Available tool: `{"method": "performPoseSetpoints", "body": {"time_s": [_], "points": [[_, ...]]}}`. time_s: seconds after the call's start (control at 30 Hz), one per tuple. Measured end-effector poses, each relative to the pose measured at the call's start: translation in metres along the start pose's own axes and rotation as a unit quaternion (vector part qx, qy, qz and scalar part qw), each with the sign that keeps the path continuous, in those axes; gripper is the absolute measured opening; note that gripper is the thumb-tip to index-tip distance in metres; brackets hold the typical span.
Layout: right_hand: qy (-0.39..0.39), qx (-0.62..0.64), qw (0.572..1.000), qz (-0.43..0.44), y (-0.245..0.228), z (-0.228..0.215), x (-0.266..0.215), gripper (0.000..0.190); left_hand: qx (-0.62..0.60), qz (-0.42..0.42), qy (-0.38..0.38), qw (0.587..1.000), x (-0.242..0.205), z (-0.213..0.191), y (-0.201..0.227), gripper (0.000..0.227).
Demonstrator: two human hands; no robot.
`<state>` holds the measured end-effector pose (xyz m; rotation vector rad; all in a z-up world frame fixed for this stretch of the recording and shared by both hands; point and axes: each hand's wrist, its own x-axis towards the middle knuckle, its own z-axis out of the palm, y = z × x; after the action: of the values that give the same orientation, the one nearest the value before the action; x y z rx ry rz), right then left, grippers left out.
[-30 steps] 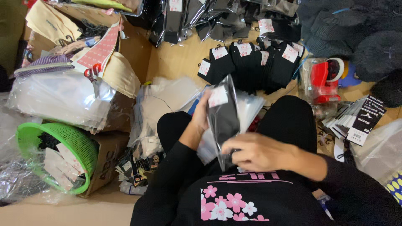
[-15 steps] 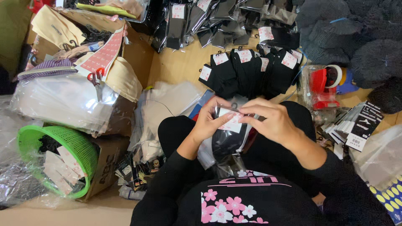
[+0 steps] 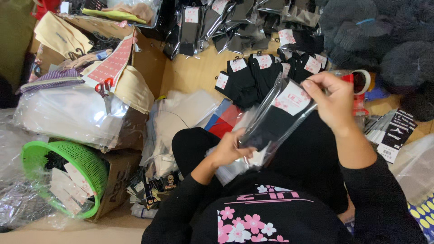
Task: The person sits on the floor and repeatedly picks up pairs of black socks, places them into clear plastic bags, and seals the bags. The person then places the packaged socks into a pile on the floor.
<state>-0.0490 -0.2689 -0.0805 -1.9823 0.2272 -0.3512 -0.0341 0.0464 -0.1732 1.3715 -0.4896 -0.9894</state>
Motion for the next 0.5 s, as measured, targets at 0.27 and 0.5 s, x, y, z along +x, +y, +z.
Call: {"method": "performPoseSetpoints", "body": {"time_s": [0.27, 0.5], "points": [[-0.132, -0.13, 0.943, -0.278, -0.023, 0.051, -0.042, 0.053, -0.305, 0.007, 0.084, 0.949, 0.022, 0.0, 0.004, 0.033], [-0.07, 0.001, 0.986, -0.153, -0.063, 0.008, -0.024, 0.013, -0.07, 0.247, 0.199, 0.946, 0.033, -0.018, 0.078, 0.06]]}}
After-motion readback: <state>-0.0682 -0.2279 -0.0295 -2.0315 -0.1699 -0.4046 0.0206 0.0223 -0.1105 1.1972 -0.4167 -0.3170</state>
